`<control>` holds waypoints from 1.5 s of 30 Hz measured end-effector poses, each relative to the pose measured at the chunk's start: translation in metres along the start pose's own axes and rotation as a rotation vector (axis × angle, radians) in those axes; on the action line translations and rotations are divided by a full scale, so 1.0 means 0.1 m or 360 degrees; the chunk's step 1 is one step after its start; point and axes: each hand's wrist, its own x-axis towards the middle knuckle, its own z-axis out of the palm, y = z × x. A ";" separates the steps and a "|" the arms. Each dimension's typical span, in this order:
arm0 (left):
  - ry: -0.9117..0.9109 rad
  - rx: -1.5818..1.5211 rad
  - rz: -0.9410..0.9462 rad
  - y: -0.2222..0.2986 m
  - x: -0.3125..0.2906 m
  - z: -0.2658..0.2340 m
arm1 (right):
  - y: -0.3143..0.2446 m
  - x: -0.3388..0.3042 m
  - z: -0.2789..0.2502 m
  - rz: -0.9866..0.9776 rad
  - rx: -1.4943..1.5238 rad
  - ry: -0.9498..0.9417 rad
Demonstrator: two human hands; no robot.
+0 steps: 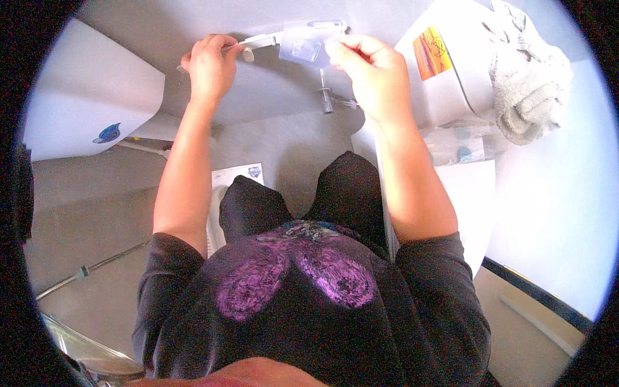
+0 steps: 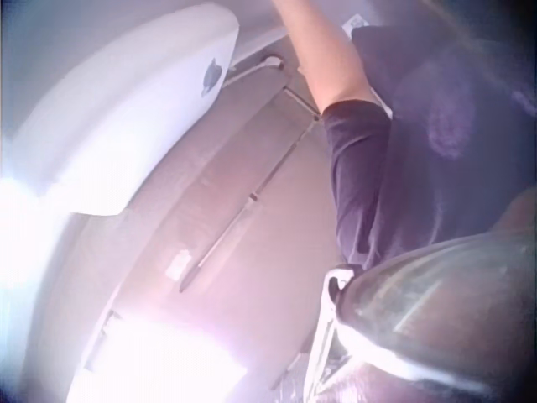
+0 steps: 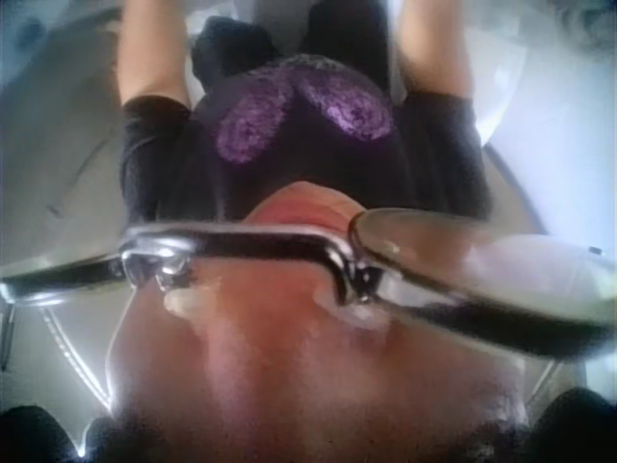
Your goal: The person assembles a white plastic shelf bracket by attaching clear adhesive mounts to its corners. They repeatedly position the bracket against a tiled wall to check alignment, then peel the backing from the adhesive pads and press them onto the wall. The task involves handling the bracket and adhesive mounts, with no tools used.
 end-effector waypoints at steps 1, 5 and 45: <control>-0.0002 -0.0002 -0.0002 0.00 0.00 0.01 | 0.00 0.08 0.01 0.0010 -0.0050 0.0014; 0.0017 0.0066 -0.0010 0.00 -0.02 -0.01 | 0.00 0.32 0.10 0.0018 -0.0081 -0.0009; 0.0012 -0.0021 0.0046 -0.03 -0.53 -0.41 | 0.16 0.24 -0.10 0.0213 0.0335 0.0170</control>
